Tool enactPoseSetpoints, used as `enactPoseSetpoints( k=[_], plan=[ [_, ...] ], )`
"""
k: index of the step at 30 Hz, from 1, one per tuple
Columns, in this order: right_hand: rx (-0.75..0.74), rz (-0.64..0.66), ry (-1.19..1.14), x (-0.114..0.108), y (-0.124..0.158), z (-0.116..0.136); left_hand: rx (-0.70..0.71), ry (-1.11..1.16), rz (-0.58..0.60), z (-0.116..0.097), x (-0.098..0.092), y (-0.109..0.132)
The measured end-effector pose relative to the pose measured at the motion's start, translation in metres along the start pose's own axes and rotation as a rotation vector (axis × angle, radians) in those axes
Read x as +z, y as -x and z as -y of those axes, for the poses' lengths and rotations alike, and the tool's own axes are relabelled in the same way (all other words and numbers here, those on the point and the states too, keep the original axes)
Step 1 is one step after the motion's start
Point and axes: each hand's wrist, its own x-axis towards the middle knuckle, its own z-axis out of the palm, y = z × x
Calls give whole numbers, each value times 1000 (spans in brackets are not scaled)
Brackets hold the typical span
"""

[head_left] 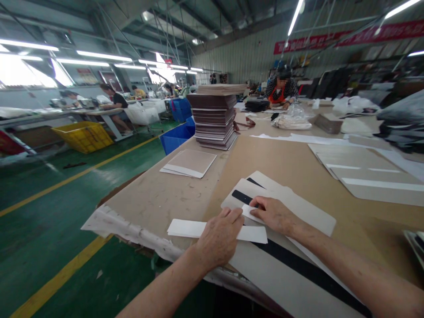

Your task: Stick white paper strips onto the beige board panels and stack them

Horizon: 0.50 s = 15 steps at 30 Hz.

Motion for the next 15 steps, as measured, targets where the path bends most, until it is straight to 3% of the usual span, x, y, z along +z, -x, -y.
enactPoseSetpoints(
  k=[11, 15],
  plan=[
    [-23, 11, 63, 4, -1, 4, 62, -38, 28, 3, 1, -3],
    [16, 34, 56, -21, 8, -3, 71, -43, 41, 3, 0, -5]
  ],
)
